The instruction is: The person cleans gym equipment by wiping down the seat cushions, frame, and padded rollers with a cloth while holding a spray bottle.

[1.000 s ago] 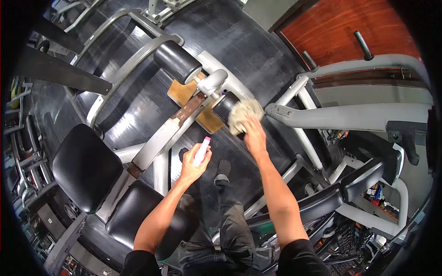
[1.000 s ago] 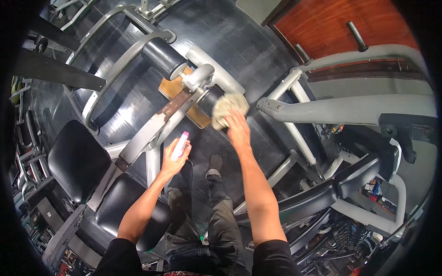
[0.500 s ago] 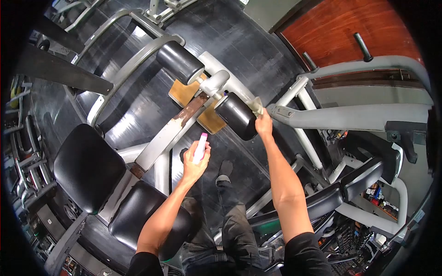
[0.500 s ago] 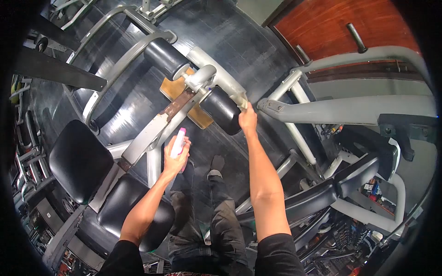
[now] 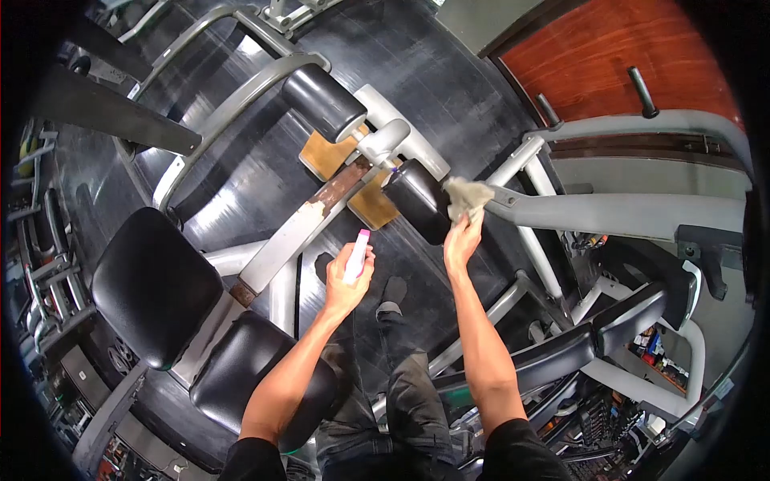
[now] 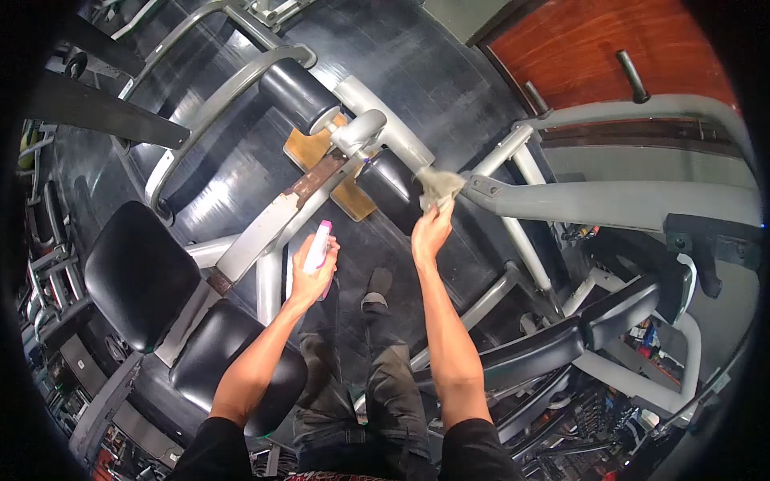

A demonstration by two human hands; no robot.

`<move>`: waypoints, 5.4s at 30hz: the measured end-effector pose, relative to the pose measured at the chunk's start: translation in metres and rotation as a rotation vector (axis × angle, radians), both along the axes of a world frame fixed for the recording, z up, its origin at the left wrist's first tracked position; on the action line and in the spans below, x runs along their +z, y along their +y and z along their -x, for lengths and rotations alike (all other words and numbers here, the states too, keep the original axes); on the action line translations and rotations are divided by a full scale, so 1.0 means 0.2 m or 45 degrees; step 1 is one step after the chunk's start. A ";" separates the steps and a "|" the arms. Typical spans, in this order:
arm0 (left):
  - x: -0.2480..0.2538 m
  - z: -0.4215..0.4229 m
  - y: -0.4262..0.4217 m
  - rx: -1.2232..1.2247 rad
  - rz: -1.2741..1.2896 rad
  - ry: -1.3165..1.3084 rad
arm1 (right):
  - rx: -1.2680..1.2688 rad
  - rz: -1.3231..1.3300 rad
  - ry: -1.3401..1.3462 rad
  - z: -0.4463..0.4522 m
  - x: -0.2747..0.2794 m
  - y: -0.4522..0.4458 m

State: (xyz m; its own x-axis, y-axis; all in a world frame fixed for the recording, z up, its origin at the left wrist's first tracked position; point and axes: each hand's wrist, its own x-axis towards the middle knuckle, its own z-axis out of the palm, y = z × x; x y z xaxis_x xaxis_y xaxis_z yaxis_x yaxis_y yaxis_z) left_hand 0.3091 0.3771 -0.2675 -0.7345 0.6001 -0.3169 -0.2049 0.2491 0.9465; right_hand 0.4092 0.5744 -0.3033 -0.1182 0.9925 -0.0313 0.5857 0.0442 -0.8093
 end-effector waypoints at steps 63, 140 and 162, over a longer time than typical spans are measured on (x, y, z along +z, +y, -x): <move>-0.07 -0.04 -0.03 -0.062 0.092 0.046 | 0.225 -0.107 -0.186 -0.28 -0.16 0.19; -0.01 -0.02 -0.02 -0.047 0.029 -0.130 | 0.152 0.025 -0.216 -0.17 -0.08 -0.25; 0.01 0.00 0.00 0.032 0.032 -0.110 | 1.662 -0.647 -0.783 -0.37 -0.11 0.01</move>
